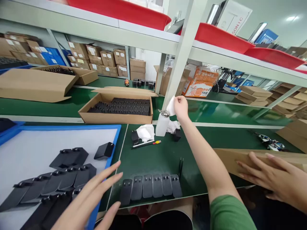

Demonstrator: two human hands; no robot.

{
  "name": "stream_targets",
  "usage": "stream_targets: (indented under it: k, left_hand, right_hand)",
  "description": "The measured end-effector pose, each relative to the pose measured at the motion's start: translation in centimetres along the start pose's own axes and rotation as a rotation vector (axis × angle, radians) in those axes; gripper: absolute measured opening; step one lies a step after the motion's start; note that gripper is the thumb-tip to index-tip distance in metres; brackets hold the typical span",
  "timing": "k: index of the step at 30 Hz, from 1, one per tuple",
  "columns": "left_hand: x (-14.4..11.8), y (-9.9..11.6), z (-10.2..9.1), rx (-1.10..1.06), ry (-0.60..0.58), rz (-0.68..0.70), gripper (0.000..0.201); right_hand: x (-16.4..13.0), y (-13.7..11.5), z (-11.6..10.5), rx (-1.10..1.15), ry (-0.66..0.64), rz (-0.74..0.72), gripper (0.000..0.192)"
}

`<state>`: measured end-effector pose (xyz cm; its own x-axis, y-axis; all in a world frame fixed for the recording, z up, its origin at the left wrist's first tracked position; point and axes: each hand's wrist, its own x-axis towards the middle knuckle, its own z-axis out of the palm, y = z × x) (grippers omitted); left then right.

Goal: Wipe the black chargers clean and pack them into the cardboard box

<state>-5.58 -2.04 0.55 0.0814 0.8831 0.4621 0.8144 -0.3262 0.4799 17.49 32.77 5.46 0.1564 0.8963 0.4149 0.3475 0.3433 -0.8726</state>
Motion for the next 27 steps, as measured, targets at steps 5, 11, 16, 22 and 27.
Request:
stream_targets:
  k: [5, 11, 16, 22, 27]
  left_hand:
    - [9.3, -0.9, 0.3, 0.007, -0.279, 0.164, 0.041]
    - [21.7, -2.5, 9.0, -0.139, -0.442, -0.030, 0.041]
    - [25.1, -3.8, 14.8, -0.246, -0.416, -0.113, 0.038]
    - [24.7, -4.4, 16.1, -0.260, -0.379, -0.080, 0.038]
    - [25.5, -3.7, 14.9, -0.153, -0.413, -0.001, 0.038]
  right_hand:
    - [-3.7, 1.4, -0.3, -0.116, -0.224, -0.218, 0.025]
    - [-7.1, 1.9, -2.6, -0.119, -0.330, -0.407, 0.025]
    - [-6.4, 2.6, -1.7, -0.002, -0.248, -0.381, 0.028]
    - [-6.6, 3.5, 0.6, 0.098, -0.061, -0.231, 0.025]
    - [-7.3, 3.3, 0.9, 0.235, -0.006, -0.085, 0.021]
